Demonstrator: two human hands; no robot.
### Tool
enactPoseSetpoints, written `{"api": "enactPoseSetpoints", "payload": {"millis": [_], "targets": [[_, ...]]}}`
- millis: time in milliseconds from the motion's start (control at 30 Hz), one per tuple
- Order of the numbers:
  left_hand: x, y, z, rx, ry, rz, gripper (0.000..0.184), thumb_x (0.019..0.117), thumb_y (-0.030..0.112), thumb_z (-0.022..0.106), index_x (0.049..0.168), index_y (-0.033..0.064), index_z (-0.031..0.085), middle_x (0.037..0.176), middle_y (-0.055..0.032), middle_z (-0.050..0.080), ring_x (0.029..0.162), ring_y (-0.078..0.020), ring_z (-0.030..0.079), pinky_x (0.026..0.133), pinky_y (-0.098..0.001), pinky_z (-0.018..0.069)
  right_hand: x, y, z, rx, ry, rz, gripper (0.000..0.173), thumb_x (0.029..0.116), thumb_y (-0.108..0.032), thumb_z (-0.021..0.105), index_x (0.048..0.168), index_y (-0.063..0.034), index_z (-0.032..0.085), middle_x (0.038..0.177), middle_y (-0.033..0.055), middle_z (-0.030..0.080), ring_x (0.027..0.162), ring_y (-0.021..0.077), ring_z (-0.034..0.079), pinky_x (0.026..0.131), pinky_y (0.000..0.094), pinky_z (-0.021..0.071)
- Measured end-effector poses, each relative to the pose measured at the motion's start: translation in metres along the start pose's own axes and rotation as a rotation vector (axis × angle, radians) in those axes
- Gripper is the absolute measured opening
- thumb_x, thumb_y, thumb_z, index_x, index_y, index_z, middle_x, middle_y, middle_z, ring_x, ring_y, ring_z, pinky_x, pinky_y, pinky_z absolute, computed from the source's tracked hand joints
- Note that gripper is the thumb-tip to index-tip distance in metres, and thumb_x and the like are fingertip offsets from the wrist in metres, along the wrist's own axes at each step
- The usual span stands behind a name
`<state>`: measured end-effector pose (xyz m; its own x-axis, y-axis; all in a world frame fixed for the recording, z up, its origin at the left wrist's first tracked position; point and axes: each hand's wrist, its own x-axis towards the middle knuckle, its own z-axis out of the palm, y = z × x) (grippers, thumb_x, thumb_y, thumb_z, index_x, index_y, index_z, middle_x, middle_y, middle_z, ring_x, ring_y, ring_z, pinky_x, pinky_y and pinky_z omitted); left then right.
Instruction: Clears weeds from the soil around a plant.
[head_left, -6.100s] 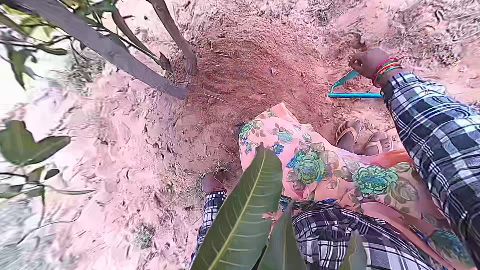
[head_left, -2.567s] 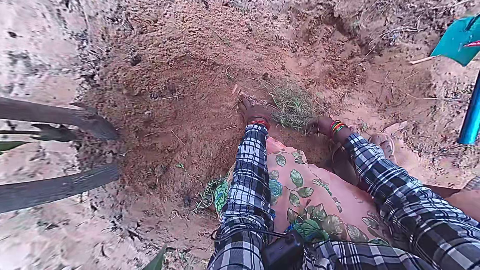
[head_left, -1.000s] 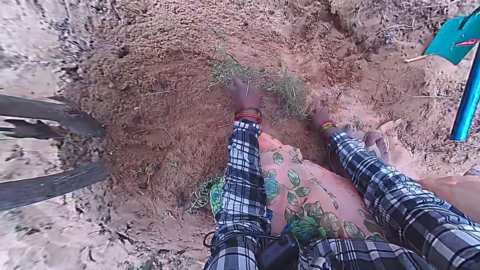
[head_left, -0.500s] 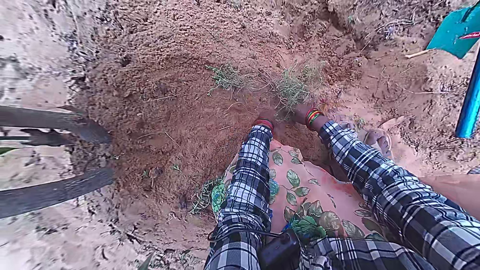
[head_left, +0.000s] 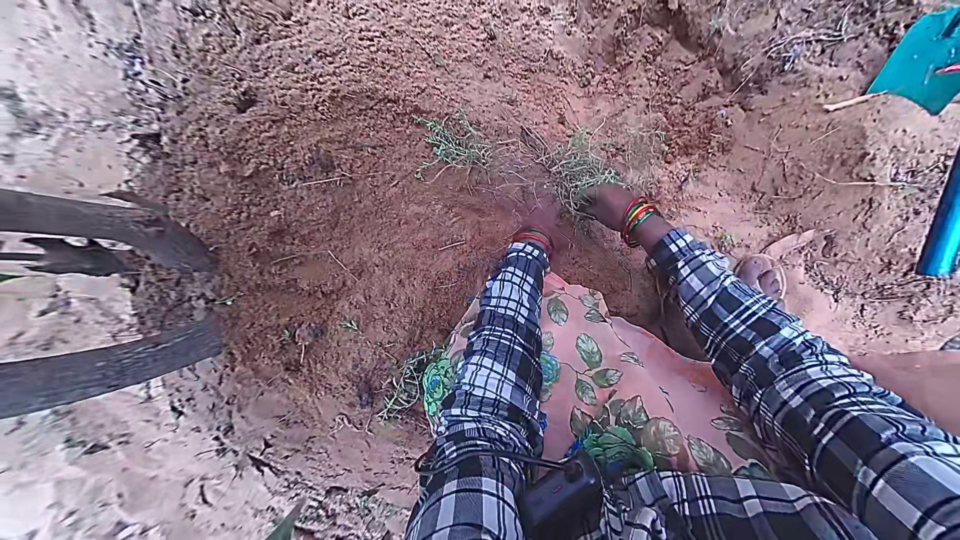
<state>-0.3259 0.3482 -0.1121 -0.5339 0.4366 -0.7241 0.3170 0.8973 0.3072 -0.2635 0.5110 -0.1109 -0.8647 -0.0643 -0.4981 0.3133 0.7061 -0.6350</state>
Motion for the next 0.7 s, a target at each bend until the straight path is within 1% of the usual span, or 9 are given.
{"api": "enactPoseSetpoints", "payload": {"millis": [67, 133, 233, 333, 433, 533, 600, 667, 700], "targets": [[0.004, 0.002, 0.017, 0.108, -0.059, -0.047, 0.060, 0.0933, 0.019, 0.074, 0.143, -0.0069, 0.053, 0.153, -0.0356, 0.040, 0.143, -0.0511, 0.039, 0.115, -0.0656, 0.0341, 0.017, -0.020, 0.006, -0.077, -0.021, -0.025, 0.036, 0.1037, -0.007, 0.056, 0.138, -0.0010, 0.063, 0.131, 0.0280, 0.067, 0.125, 0.0474, 0.062, 0.109, 0.0644, 0.0425], [0.008, -0.003, 0.014, 0.129, -0.086, -0.120, 0.041, 0.0986, 0.014, 0.066, 0.131, -0.0110, 0.061, 0.145, -0.0345, 0.051, 0.139, -0.0489, 0.048, 0.113, -0.0642, 0.0390, 0.028, -0.017, 0.029, -0.218, -0.069, -0.022, 0.031, 0.1044, -0.010, 0.056, 0.131, 0.0015, 0.066, 0.133, 0.0284, 0.064, 0.127, 0.0485, 0.059, 0.106, 0.0664, 0.0441], [0.001, -0.013, -0.015, -0.023, 0.027, -0.148, 0.030, 0.1016, 0.016, 0.061, 0.121, -0.0055, 0.069, 0.132, -0.0292, 0.064, 0.130, -0.0445, 0.057, 0.110, -0.0630, 0.0432, 0.017, 0.022, 0.063, -0.272, -0.021, 0.015, 0.034, 0.0991, -0.011, 0.063, 0.132, -0.0037, 0.068, 0.144, 0.0248, 0.056, 0.135, 0.0483, 0.051, 0.105, 0.0667, 0.0450], [-0.029, -0.002, -0.061, -0.177, 0.328, -0.198, 0.027, 0.1018, 0.014, 0.059, 0.120, -0.0030, 0.070, 0.127, -0.0258, 0.067, 0.126, -0.0405, 0.062, 0.108, -0.0581, 0.0446, -0.017, 0.053, 0.060, -0.146, 0.021, 0.086, 0.032, 0.0957, 0.003, 0.061, 0.127, 0.0064, 0.067, 0.131, 0.0308, 0.064, 0.123, 0.0510, 0.061, 0.104, 0.0672, 0.0452], [-0.036, -0.005, -0.071, -0.226, 0.546, -0.134, 0.029, 0.0979, 0.005, 0.059, 0.125, 0.0029, 0.069, 0.134, -0.0208, 0.064, 0.127, -0.0355, 0.060, 0.108, -0.0539, 0.0460, -0.048, 0.061, 0.036, -0.030, 0.152, 0.192, 0.032, 0.0997, -0.002, 0.059, 0.129, -0.0026, 0.070, 0.120, 0.0306, 0.070, 0.115, 0.0522, 0.065, 0.100, 0.0705, 0.0460], [-0.020, -0.006, -0.052, -0.469, 0.392, 0.064, 0.046, 0.0984, 0.008, 0.063, 0.144, 0.0047, 0.057, 0.138, -0.0239, 0.061, 0.126, -0.0377, 0.061, 0.105, -0.0549, 0.0485, -0.041, 0.030, 0.011, -0.009, 0.285, 0.073, 0.031, 0.0995, 0.000, 0.057, 0.126, -0.0037, 0.073, 0.119, 0.0266, 0.072, 0.113, 0.0484, 0.068, 0.100, 0.0680, 0.0477], [-0.024, 0.009, -0.037, -0.677, 0.134, 0.081, 0.051, 0.1107, 0.036, 0.047, 0.152, 0.0067, 0.047, 0.147, -0.0236, 0.055, 0.135, -0.0365, 0.054, 0.111, -0.0564, 0.0413, -0.029, -0.004, 0.007, 0.003, 0.302, -0.053, 0.030, 0.0988, 0.002, 0.055, 0.123, 0.0003, 0.073, 0.118, 0.0265, 0.073, 0.111, 0.0468, 0.069, 0.100, 0.0652, 0.0485], [-0.025, 0.016, -0.023, -0.834, 0.016, 0.025, 0.068, 0.1083, 0.058, 0.036, 0.147, 0.0040, 0.051, 0.146, -0.0212, 0.056, 0.134, -0.0320, 0.057, 0.109, -0.0554, 0.0483, -0.018, -0.031, 0.013, 0.018, 0.335, -0.127, 0.028, 0.0909, 0.009, 0.056, 0.111, 0.0035, 0.075, 0.115, 0.0237, 0.073, 0.110, 0.0424, 0.070, 0.099, 0.0618, 0.0506], [-0.024, 0.014, -0.020, -0.917, 0.021, 0.034, 0.067, 0.1078, 0.057, 0.039, 0.145, 0.0034, 0.053, 0.144, -0.0200, 0.057, 0.132, -0.0298, 0.057, 0.109, -0.0534, 0.0480, -0.014, -0.038, 0.020, 0.040, 0.391, -0.152, 0.031, 0.0870, 0.012, 0.056, 0.109, 0.0024, 0.076, 0.117, 0.0212, 0.074, 0.113, 0.0396, 0.070, 0.100, 0.0591, 0.0514]]}}
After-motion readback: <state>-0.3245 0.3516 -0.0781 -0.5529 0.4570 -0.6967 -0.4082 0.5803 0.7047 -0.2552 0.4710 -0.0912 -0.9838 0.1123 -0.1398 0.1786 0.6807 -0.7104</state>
